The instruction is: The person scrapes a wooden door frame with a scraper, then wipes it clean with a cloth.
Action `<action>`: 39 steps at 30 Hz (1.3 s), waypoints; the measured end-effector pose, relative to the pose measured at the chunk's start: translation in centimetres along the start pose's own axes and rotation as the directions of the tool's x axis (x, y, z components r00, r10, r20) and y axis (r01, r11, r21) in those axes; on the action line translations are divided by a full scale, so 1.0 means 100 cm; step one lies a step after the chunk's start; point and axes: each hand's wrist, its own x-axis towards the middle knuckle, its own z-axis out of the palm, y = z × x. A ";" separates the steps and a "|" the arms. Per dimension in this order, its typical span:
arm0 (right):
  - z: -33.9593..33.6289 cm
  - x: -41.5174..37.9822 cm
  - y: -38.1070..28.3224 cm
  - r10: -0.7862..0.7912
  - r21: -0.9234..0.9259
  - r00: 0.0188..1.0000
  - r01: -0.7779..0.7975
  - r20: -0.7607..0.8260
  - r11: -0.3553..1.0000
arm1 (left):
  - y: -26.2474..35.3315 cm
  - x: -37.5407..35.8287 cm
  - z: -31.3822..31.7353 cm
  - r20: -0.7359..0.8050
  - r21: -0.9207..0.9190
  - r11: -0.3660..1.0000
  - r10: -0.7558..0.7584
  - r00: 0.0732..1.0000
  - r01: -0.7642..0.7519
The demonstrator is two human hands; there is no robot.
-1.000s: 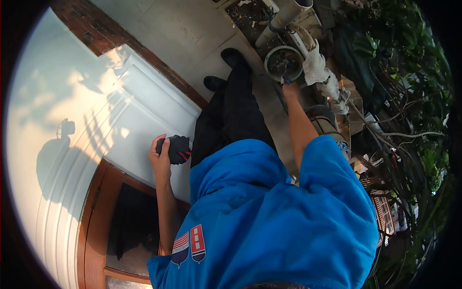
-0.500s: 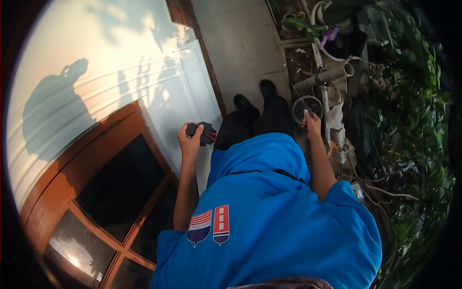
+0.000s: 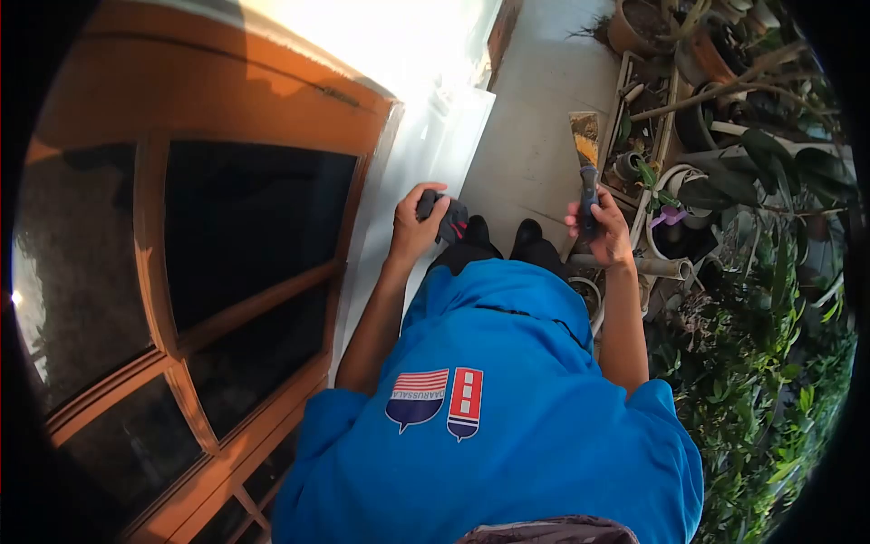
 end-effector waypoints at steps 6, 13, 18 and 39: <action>0.090 0.005 0.012 0.059 0.122 0.978 -0.085 0.203 0.989 | 0.029 0.022 -0.027 0.137 0.182 0.916 0.336 0.932 -0.358; 0.123 -0.013 0.047 0.011 -0.062 0.998 -0.015 -0.063 0.998 | 0.014 0.042 0.006 0.590 0.361 0.643 0.403 0.699 -0.675; 0.100 -0.020 0.054 -0.033 0.000 0.978 0.034 -0.206 0.999 | 0.018 0.046 0.052 0.884 0.327 0.406 0.189 0.429 -0.853; 0.182 -0.027 0.015 -0.056 -0.349 0.993 0.088 0.101 0.933 | 0.056 0.031 -0.033 0.137 0.044 0.881 0.462 0.876 -0.471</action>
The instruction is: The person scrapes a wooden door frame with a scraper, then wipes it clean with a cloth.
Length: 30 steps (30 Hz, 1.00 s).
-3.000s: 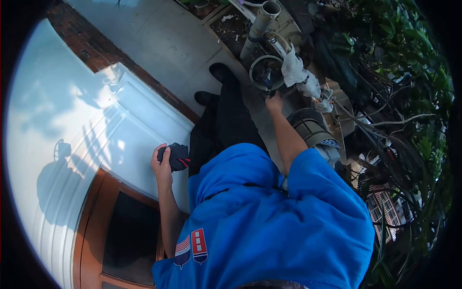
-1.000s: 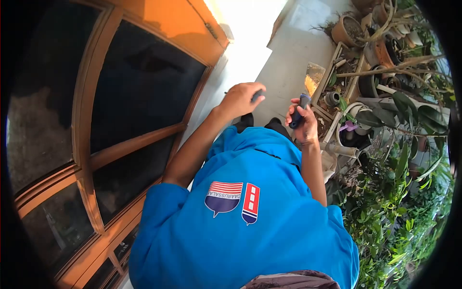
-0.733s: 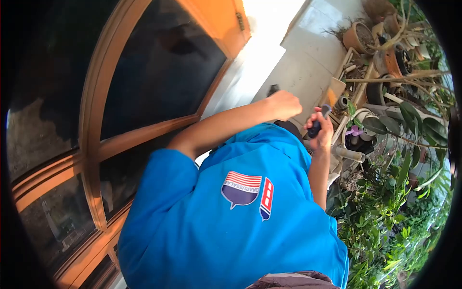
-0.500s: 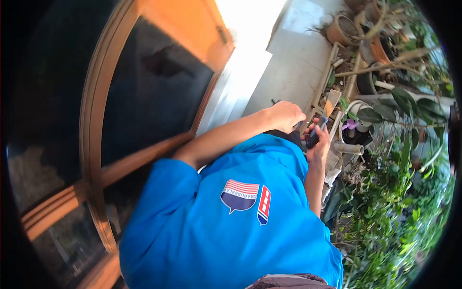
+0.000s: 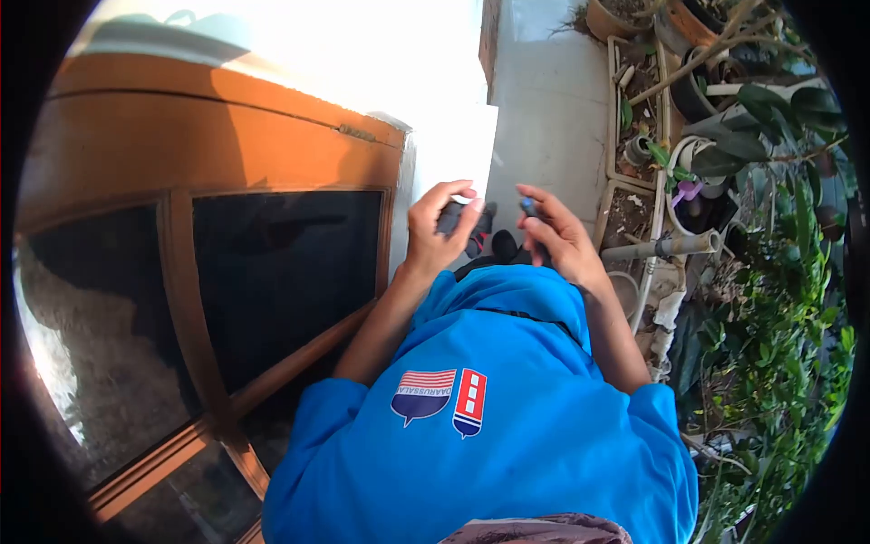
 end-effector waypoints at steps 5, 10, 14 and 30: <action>0.040 0.023 0.020 -0.053 -0.189 0.994 0.070 0.096 0.979 | -0.007 -0.009 -0.023 -0.172 0.005 0.999 -0.044 0.984 0.045; 0.085 0.041 0.059 -0.362 -0.281 0.931 0.358 0.038 0.890 | -0.019 -0.012 -0.026 -0.207 0.012 0.996 -0.080 0.975 0.084; 0.106 0.057 0.066 -0.318 -0.234 0.947 0.303 -0.031 0.924 | -0.032 -0.002 -0.025 -0.242 0.012 0.994 -0.104 0.965 0.110; 0.134 0.103 0.040 -0.307 -0.132 0.951 0.309 0.037 0.942 | -0.018 0.034 -0.054 -0.367 0.072 0.950 -0.257 0.894 0.303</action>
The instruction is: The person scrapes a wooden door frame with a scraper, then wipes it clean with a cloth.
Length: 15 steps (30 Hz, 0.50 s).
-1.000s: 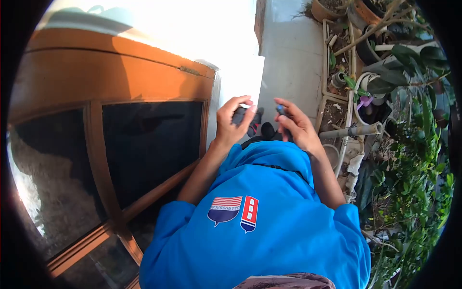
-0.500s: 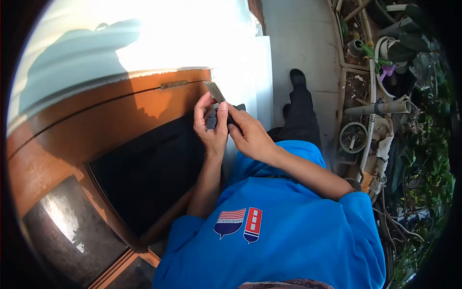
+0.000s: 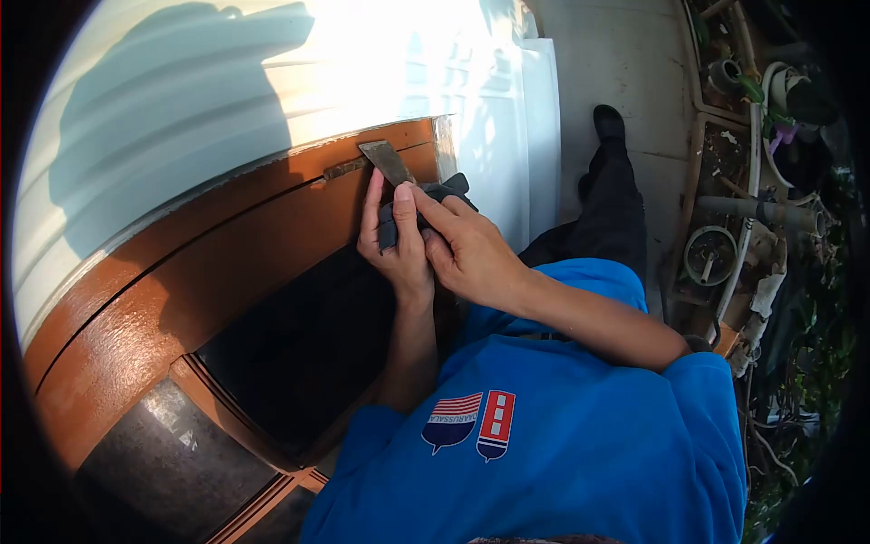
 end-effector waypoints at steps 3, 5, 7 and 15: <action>0.002 0.004 -0.002 -0.005 -0.017 1.000 0.005 0.009 1.000 | 0.001 0.001 0.001 -0.046 -0.022 1.000 0.020 0.999 -0.021; 0.001 0.006 -0.005 0.026 -0.028 0.999 -0.025 0.035 0.999 | 0.000 0.001 0.001 -0.059 0.006 1.000 0.006 0.998 -0.006; 0.002 0.008 -0.007 0.041 -0.040 0.998 -0.039 0.046 0.998 | -0.001 0.001 0.000 -0.072 0.003 1.000 -0.004 0.997 0.004; 0.006 0.008 -0.008 0.058 -0.047 0.998 -0.057 0.029 0.997 | 0.003 0.004 0.003 -0.098 -0.005 1.000 -0.014 0.995 0.013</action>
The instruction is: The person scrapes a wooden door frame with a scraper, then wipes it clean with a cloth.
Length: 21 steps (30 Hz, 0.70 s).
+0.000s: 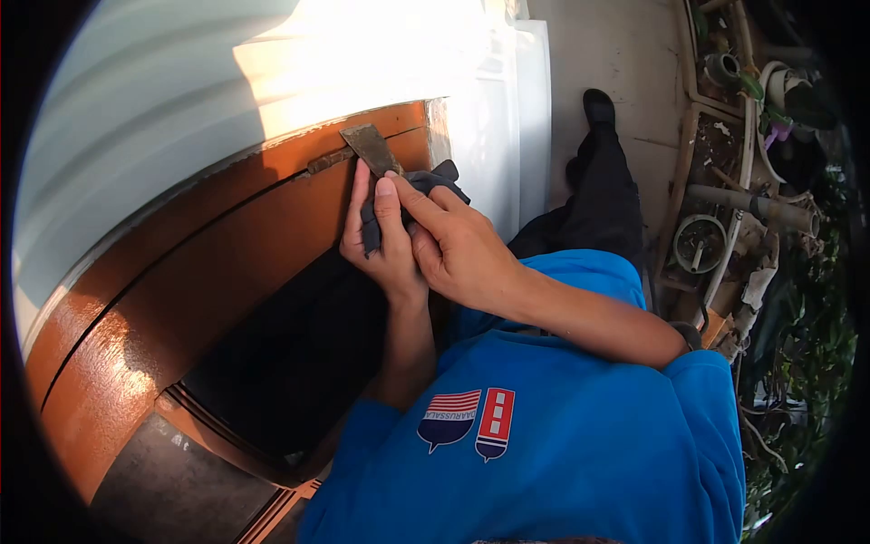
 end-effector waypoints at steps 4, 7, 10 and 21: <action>0.002 0.001 0.002 -0.005 0.031 1.000 0.006 -0.012 1.000 | -0.004 0.002 -0.001 -0.006 -0.055 0.998 -0.013 1.000 0.013; 0.001 0.002 0.001 -0.010 0.037 1.000 0.011 -0.016 0.999 | -0.002 0.001 -0.001 0.005 -0.083 0.996 -0.037 0.999 0.037; 0.002 0.002 0.001 -0.004 0.046 1.000 0.005 -0.019 0.999 | -0.004 0.001 -0.002 0.009 -0.075 0.997 -0.027 1.000 0.028; 0.000 0.003 -0.001 0.022 0.056 0.999 -0.021 -0.024 0.998 | -0.006 0.002 -0.001 0.009 -0.060 0.998 -0.035 0.999 0.036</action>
